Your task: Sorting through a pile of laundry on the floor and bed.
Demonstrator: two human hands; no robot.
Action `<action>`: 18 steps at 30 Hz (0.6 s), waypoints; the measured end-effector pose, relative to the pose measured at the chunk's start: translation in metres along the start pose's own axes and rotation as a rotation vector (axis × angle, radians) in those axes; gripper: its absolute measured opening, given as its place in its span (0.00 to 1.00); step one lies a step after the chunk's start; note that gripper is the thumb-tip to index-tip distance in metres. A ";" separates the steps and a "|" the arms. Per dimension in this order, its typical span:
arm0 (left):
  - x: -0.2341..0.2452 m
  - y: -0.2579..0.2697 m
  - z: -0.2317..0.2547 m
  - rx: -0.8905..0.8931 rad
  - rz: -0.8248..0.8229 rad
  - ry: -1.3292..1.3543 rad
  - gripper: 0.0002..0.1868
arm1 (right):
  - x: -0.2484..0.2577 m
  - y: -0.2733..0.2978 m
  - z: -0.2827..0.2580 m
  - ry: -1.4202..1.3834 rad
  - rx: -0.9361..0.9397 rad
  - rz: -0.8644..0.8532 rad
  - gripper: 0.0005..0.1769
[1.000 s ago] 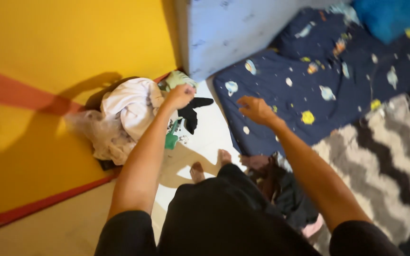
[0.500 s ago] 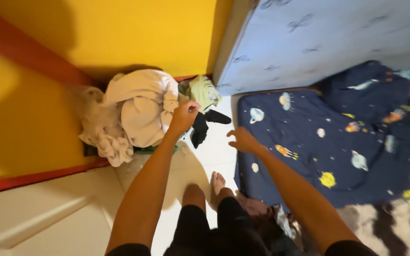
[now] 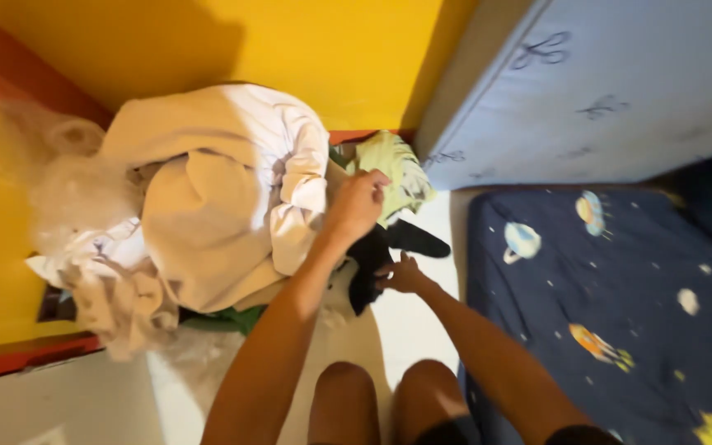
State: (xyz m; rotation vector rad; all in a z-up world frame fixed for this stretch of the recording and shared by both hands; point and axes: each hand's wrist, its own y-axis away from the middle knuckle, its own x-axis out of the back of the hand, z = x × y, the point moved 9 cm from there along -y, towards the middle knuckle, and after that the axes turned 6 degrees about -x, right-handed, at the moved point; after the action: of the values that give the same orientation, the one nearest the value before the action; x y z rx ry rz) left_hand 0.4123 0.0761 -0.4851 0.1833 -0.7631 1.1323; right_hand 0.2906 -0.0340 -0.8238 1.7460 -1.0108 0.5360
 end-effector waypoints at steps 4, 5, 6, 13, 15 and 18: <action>-0.032 0.001 -0.040 -0.118 -0.017 0.136 0.10 | -0.037 -0.050 0.014 0.037 -0.028 -0.035 0.35; -0.033 0.003 -0.043 -0.143 -0.018 0.157 0.10 | -0.039 -0.055 0.009 -0.086 0.107 0.010 0.35; -0.036 0.004 -0.040 -0.169 -0.024 0.190 0.09 | -0.036 -0.051 0.011 -0.210 0.228 0.058 0.36; -0.060 -0.006 -0.049 -0.092 -0.102 0.189 0.23 | 0.145 0.046 0.019 -0.878 -0.029 0.454 0.10; -0.059 0.000 0.002 -0.368 -0.104 -0.141 0.58 | 0.201 0.069 -0.010 -1.405 0.149 0.360 0.12; -0.066 -0.001 -0.007 -0.159 -0.047 0.041 0.62 | 0.241 0.081 -0.025 -1.712 0.219 0.259 0.14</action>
State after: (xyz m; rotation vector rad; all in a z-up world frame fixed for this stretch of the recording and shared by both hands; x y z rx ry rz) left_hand 0.4030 0.0300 -0.5318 0.0438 -0.8045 1.0227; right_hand 0.3587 -0.1148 -0.5910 2.1025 -2.3542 -1.0086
